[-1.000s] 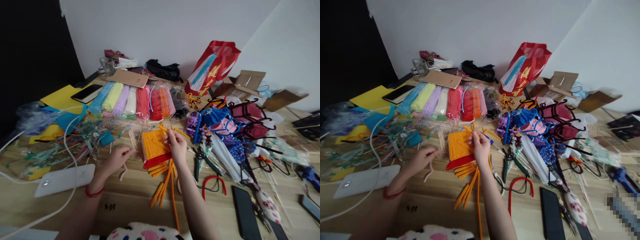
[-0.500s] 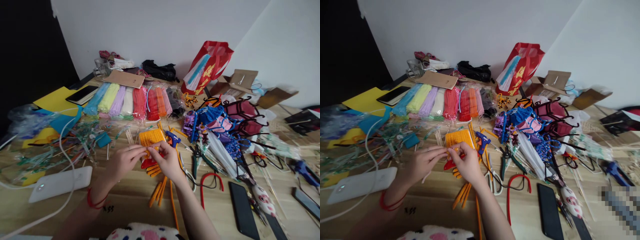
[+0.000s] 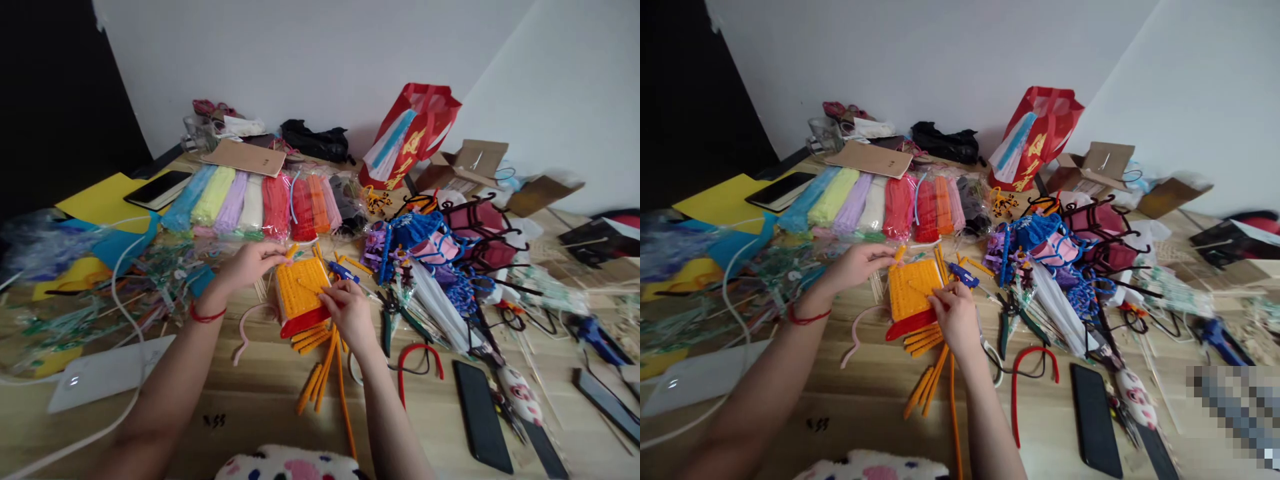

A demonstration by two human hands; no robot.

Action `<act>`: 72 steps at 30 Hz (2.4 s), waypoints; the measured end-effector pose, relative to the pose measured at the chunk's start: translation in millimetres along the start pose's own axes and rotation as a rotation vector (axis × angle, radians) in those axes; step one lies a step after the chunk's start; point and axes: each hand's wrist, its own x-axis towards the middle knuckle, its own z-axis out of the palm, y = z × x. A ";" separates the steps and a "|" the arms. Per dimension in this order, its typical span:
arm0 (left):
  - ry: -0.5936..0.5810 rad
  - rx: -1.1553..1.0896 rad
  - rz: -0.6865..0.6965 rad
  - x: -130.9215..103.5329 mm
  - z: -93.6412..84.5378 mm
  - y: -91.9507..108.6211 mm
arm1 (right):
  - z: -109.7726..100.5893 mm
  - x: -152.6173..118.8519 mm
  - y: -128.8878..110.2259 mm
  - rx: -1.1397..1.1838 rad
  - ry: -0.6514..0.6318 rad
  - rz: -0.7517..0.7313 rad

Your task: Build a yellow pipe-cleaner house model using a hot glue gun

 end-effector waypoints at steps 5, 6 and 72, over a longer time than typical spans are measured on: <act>-0.103 -0.015 -0.032 9.2 -3.8 -5.0 | -4.5 5.1 -5.1 0.057 -0.009 0.012; -0.102 -0.008 -0.031 8.4 -4.6 -6.1 | -5.6 5.9 -5.7 0.081 -0.008 0.030; -0.108 0.328 0.050 5.0 1.1 0.3 | 8.2 -7.6 -0.3 0.067 0.175 0.026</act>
